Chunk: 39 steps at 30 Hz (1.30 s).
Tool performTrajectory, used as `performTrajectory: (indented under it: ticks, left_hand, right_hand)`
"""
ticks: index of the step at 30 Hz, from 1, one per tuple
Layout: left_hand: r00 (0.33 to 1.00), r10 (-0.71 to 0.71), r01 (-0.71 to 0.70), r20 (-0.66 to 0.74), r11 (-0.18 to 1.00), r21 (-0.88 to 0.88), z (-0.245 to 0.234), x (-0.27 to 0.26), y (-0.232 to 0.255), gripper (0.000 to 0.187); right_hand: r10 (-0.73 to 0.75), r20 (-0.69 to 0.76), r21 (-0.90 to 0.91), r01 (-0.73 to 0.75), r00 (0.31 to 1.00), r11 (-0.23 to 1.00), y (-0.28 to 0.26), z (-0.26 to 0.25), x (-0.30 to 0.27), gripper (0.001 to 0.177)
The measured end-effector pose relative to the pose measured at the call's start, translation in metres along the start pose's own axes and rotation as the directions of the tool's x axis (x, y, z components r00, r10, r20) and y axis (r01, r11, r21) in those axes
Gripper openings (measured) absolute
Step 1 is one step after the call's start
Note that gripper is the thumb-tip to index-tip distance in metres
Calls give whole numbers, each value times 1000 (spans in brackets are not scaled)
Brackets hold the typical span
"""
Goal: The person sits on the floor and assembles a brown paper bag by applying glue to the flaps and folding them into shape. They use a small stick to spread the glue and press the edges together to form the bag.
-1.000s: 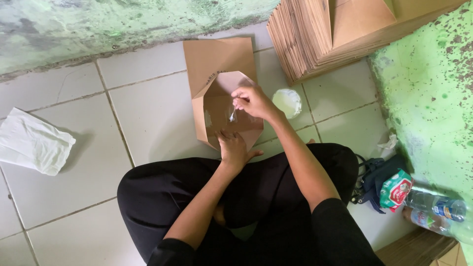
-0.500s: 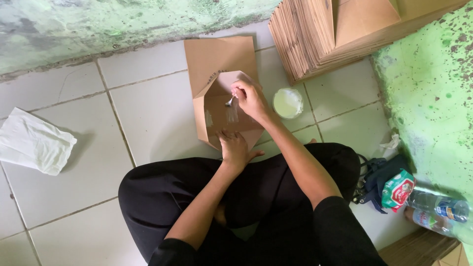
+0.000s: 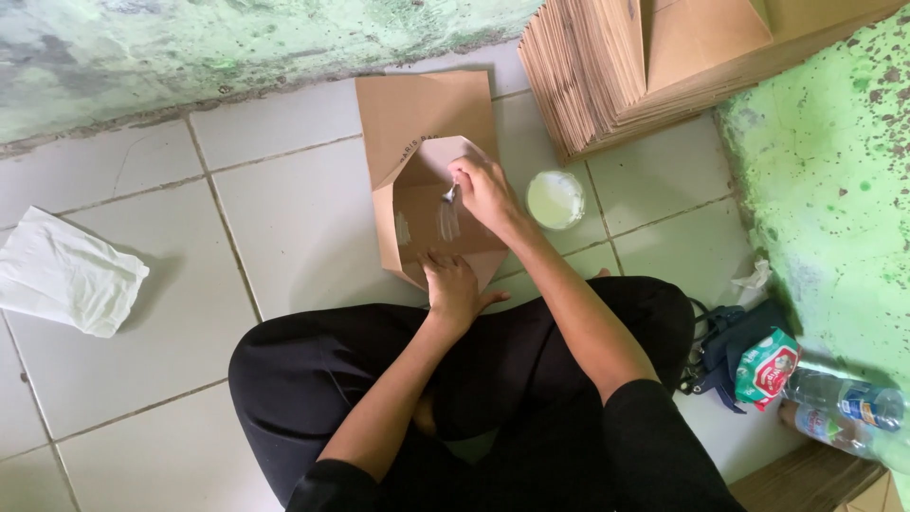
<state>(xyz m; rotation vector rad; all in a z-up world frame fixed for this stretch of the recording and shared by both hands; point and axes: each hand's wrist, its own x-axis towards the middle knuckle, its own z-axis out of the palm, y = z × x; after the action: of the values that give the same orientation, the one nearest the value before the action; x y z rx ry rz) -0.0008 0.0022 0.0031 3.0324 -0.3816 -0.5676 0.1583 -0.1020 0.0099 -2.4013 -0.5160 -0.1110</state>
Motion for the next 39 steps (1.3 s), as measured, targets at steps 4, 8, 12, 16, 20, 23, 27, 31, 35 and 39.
performTrajectory:
  ticks: [4, 8, 12, 16, 20, 23, 27, 31, 35, 39]
  left_hand:
    - [1000, -5, 5, 27, 1000, 10, -2, 1, 0, 129]
    - [1000, 4, -4, 8, 1000, 9, 4, 1, 0, 127]
    - [1000, 11, -11, 6, 1000, 12, 4, 2, -2, 126]
    - [1000, 9, -8, -27, 1000, 26, 7, 2, -1, 127]
    - [998, 3, -3, -56, 1000, 14, 7, 2, -1, 129]
    - [996, -13, 15, -92, 1000, 12, 13, 4, 1, 130]
    - [995, -9, 11, -100, 1000, 16, 12, 3, 0, 125]
    - [990, 11, -5, -137, 999, 47, 17, 5, -2, 123]
    - [980, -7, 18, -200, 999, 51, 15, 5, -4, 119]
    - [955, -3, 13, -297, 999, 32, 16, 8, -6, 104]
  right_hand:
    - [-12, 38, 36, 11, 999, 999, -17, -15, 2, 12]
    - [-47, 238, 151, 11, 970, 988, -43, -39, -3, 15]
    - [-65, 269, 54, 53, 961, 997, -39, -36, -7, 16]
    - [15, 139, 35, -20, 990, 999, -34, -32, 2, 11]
    - [-25, 256, 128, -8, 966, 992, -59, -45, 1, 11]
    - [-64, 344, 162, 8, 937, 987, -64, -45, -5, 10]
    - [-127, 42, 17, 126, 991, 992, -4, -2, -11, 7]
    - [-1, -76, 194, 16, 997, 981, -33, -55, 1, 13]
    - [41, -326, 200, 27, 945, 979, -34, -125, -8, 13]
    - [62, -321, 5, -64, 945, 998, -8, -180, -38, 5]
